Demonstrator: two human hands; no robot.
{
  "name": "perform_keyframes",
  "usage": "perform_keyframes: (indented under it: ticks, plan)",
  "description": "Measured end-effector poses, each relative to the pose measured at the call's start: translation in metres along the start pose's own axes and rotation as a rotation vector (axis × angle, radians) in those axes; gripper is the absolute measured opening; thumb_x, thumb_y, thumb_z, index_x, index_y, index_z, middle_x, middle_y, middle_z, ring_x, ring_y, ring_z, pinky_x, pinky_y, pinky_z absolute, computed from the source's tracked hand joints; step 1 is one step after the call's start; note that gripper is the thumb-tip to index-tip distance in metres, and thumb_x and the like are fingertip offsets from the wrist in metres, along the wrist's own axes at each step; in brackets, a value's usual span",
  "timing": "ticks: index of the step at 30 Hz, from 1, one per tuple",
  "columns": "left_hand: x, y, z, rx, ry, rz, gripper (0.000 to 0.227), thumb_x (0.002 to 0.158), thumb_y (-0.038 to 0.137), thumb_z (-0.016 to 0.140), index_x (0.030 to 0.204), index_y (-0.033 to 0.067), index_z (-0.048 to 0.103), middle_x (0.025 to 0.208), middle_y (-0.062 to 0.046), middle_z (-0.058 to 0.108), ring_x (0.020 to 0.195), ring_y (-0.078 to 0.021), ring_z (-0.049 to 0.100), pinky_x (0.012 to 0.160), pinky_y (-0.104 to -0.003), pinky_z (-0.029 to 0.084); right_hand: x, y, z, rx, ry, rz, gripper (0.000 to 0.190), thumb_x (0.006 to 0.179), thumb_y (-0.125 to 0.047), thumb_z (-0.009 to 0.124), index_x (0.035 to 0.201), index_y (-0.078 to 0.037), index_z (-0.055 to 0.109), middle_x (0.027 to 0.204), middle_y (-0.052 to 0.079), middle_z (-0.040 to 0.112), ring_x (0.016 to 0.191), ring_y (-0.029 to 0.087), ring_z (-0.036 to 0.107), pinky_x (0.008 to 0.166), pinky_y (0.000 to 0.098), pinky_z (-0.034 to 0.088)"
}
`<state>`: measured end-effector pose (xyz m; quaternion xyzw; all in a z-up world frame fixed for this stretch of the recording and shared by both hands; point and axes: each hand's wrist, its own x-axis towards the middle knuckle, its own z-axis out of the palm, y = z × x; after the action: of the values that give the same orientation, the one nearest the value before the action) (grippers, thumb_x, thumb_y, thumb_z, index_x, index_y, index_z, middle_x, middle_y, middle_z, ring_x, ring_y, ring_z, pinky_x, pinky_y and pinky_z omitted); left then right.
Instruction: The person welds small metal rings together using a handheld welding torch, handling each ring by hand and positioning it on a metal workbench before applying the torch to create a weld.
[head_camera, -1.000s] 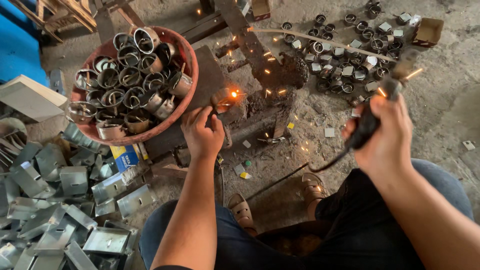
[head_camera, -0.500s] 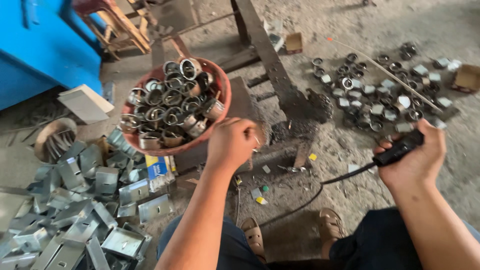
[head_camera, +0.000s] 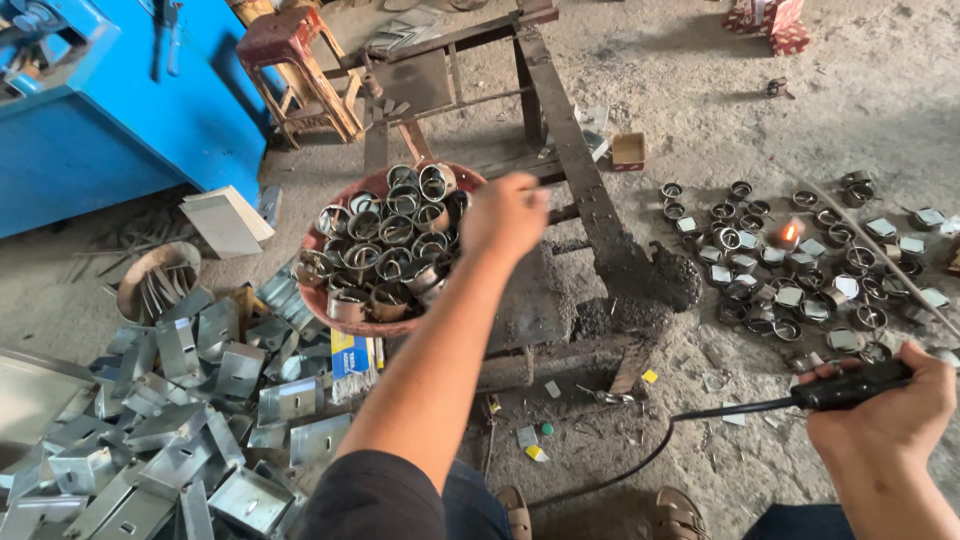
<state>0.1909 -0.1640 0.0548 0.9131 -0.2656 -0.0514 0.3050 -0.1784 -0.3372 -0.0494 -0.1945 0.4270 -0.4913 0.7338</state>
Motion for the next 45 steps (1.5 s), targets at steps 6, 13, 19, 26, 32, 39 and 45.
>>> perform_keyframes:
  ticks: [6, 13, 19, 26, 32, 39, 45]
  plan:
    - [0.050, -0.088, -0.019, 0.187, 0.305, -0.127, 0.023, 0.091, 0.039, 0.070, 0.103, 0.0208, 0.077, 0.105, -0.009, 0.076, 0.099, -0.0308, 0.073, 0.083, -0.045, 0.058, -0.015, 0.010, 0.024, -0.013, 0.055, 0.043, 0.018, 0.096, -0.034, 0.060, 0.098, -0.023, 0.045, 0.088, 0.003, 0.056, 0.085, 0.019, 0.055, 0.082, 0.0437, 0.044]
    - [0.081, -0.099, -0.009, 0.226, 0.277, -0.258, 0.039, 0.083, 0.047, 0.074, 0.102, 0.0138, 0.073, 0.102, -0.014, 0.074, 0.098, -0.0342, 0.071, 0.080, -0.047, 0.057, -0.001, 0.022, 0.022, -0.014, -0.035, 0.070, 0.022, 0.097, -0.038, 0.057, 0.099, -0.019, 0.047, 0.085, 0.003, 0.054, 0.081, 0.022, 0.052, 0.077, 0.0441, 0.042]
    - [0.096, -0.108, -0.009, 0.208, 0.268, -0.262, 0.026, 0.092, 0.035, 0.067, 0.098, 0.0112, 0.076, 0.102, -0.015, 0.076, 0.097, -0.0330, 0.073, 0.082, -0.044, 0.059, 0.005, 0.037, 0.025, -0.061, 0.077, 0.089, 0.022, 0.094, -0.036, 0.061, 0.098, -0.018, 0.049, 0.083, 0.002, 0.054, 0.080, 0.021, 0.051, 0.080, 0.0461, 0.042]
    - [0.059, -0.112, -0.044, 0.100, 0.438, 0.219, 0.018, 0.095, 0.021, 0.068, 0.097, 0.0043, 0.076, 0.098, -0.018, 0.076, 0.096, -0.0362, 0.073, 0.086, -0.044, 0.058, -0.008, 0.039, 0.032, -0.027, -0.044, 0.097, 0.024, 0.092, -0.037, 0.063, 0.099, -0.017, 0.051, 0.084, 0.004, 0.055, 0.077, 0.023, 0.053, 0.075, 0.0438, 0.043]
    - [-0.077, -0.078, -0.043, -0.167, 0.259, 0.251, 0.021, 0.096, 0.015, 0.067, 0.114, 0.0083, 0.077, 0.093, -0.020, 0.076, 0.082, -0.0285, 0.077, 0.069, -0.037, 0.058, -0.032, 0.039, 0.055, 0.001, -0.046, 0.113, 0.029, 0.087, -0.035, 0.066, 0.100, -0.016, 0.049, 0.086, 0.007, 0.054, 0.078, 0.024, 0.053, 0.073, 0.0444, 0.044]
    - [-0.138, -0.083, 0.018, -0.229, 0.132, 0.384, 0.022, 0.090, 0.000, 0.064, 0.106, 0.0067, 0.076, 0.088, -0.013, 0.074, 0.075, -0.0283, 0.074, 0.064, -0.035, 0.057, -0.055, 0.045, 0.066, -0.094, -0.153, 0.156, 0.027, 0.085, -0.032, 0.064, 0.106, -0.020, 0.051, 0.087, 0.006, 0.054, 0.077, 0.024, 0.053, 0.073, 0.0441, 0.045]
    - [-0.131, -0.116, 0.042, -0.164, 0.233, 0.452, 0.026, 0.088, 0.000, 0.063, 0.111, 0.0055, 0.074, 0.097, -0.016, 0.074, 0.086, -0.0335, 0.073, 0.073, -0.041, 0.057, -0.057, 0.042, 0.055, -0.136, -0.227, 0.150, 0.029, 0.087, -0.030, 0.062, 0.112, -0.024, 0.050, 0.088, 0.004, 0.055, 0.077, 0.024, 0.055, 0.069, 0.0439, 0.046]
